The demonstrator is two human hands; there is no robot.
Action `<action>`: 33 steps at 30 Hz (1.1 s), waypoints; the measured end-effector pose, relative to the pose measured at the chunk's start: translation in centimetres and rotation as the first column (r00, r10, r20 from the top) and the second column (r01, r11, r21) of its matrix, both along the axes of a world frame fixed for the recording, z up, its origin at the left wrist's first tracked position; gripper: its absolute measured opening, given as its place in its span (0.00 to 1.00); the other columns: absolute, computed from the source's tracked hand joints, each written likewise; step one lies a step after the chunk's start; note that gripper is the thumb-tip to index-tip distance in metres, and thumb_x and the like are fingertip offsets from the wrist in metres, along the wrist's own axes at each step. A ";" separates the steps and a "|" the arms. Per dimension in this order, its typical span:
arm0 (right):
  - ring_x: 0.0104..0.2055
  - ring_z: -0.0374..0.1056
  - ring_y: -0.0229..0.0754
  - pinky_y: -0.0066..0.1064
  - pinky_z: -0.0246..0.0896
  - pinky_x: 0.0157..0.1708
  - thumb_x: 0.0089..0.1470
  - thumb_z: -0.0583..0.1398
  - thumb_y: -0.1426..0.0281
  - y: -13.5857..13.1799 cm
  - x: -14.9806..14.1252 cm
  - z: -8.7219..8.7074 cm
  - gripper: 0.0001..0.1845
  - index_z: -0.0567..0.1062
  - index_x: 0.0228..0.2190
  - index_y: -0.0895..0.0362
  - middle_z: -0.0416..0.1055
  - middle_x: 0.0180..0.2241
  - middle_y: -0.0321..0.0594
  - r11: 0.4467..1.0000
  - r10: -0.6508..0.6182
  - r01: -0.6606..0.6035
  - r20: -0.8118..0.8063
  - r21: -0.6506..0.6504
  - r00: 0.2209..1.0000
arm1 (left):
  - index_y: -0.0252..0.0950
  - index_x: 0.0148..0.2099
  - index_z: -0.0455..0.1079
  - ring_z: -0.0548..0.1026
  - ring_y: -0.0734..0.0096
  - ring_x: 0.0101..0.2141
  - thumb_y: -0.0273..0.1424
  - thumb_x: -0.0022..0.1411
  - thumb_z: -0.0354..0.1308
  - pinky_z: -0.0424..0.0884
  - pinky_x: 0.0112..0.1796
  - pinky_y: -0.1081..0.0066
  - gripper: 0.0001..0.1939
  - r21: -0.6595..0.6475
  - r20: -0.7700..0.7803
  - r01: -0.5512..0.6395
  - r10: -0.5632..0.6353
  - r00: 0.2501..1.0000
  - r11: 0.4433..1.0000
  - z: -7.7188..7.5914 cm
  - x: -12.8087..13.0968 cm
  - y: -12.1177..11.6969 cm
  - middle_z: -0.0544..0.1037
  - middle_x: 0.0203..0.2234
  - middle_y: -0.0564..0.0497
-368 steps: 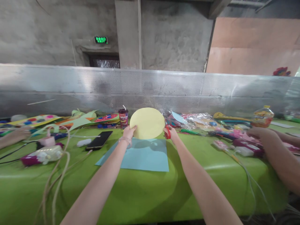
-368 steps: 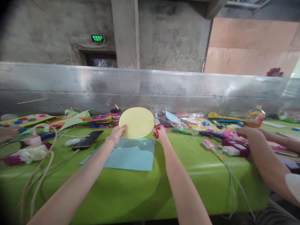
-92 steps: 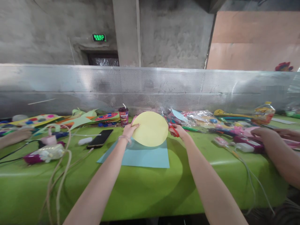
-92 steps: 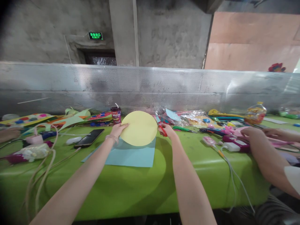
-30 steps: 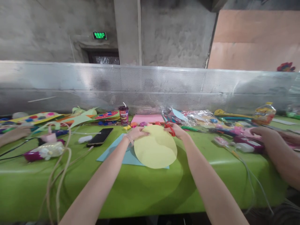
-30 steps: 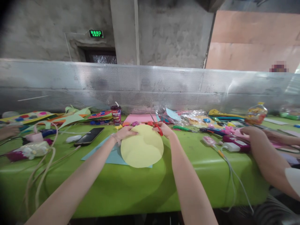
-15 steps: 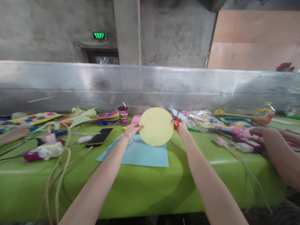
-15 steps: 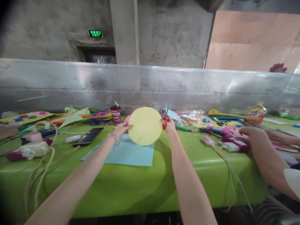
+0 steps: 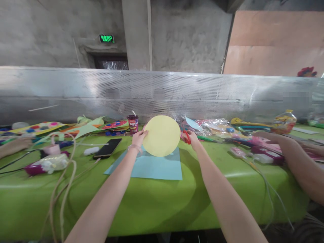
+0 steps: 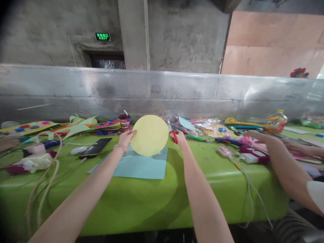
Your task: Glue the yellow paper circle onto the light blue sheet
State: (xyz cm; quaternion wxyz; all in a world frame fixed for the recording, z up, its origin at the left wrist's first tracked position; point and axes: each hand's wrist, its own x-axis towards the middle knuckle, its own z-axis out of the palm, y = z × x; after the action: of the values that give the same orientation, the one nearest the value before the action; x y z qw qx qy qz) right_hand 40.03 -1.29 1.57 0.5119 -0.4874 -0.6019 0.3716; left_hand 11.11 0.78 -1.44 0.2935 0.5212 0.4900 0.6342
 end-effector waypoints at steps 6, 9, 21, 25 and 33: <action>0.28 0.66 0.33 0.28 0.65 0.26 0.57 0.56 0.65 0.1 0.0 0.1 0.12 0.69 0.38 0.60 0.69 0.33 0.37 1.000 0.031 -0.031 0.022 -0.003 0.999 | 0.30 0.39 0.68 0.73 0.71 0.32 0.36 0.61 0.54 0.71 0.33 0.67 0.12 -0.011 0.026 -0.013 0.014 1.000 1.000 0.1 0.0 -0.1 0.73 0.33 0.51; 0.27 0.65 0.32 0.27 0.64 0.25 0.57 0.56 0.65 0.0 -0.1 0.1 0.11 0.70 0.37 0.61 0.68 0.32 0.36 0.998 0.055 -0.055 0.045 -0.003 0.997 | 0.30 0.39 0.68 0.73 0.72 0.31 0.35 0.61 0.54 0.71 0.32 0.68 0.12 -0.010 0.040 -0.026 0.026 0.999 1.000 0.2 0.0 -0.2 0.73 0.32 0.51; 0.25 0.64 0.31 0.25 0.63 0.23 0.57 0.56 0.66 0.1 -0.5 -0.8 0.11 0.69 0.38 0.61 0.68 0.31 0.35 0.993 0.117 -0.114 0.137 -0.026 0.984 | 0.30 0.41 0.68 0.72 0.71 0.33 0.34 0.61 0.54 0.71 0.33 0.67 0.11 -0.017 0.074 -0.055 0.057 0.996 0.998 0.6 0.2 -0.5 0.73 0.35 0.50; 0.25 0.64 0.31 0.25 0.63 0.23 0.57 0.56 0.66 0.1 -0.5 -0.9 0.11 0.69 0.38 0.61 0.68 0.31 0.35 0.992 0.124 -0.122 0.151 -0.023 0.981 | 0.31 0.41 0.68 0.72 0.71 0.33 0.34 0.61 0.54 0.71 0.33 0.67 0.11 -0.016 0.082 -0.050 0.051 0.995 0.999 0.7 0.2 -0.7 0.73 0.35 0.50; 0.26 0.65 0.32 0.26 0.64 0.24 0.57 0.56 0.66 0.1 -0.5 -0.8 0.11 0.69 0.38 0.61 0.68 0.31 0.36 0.993 0.115 -0.114 0.162 -0.016 0.980 | 0.31 0.41 0.68 0.73 0.71 0.32 0.35 0.61 0.54 0.71 0.33 0.67 0.11 -0.018 0.081 -0.046 0.047 0.996 0.999 0.5 0.0 -0.5 0.73 0.34 0.50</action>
State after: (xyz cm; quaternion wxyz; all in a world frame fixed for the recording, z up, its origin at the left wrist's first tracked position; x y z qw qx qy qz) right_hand 39.53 -1.17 0.77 0.4373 -0.4825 -0.6672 0.3616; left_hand 11.08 0.27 -0.93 0.3024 0.4811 0.4947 0.6575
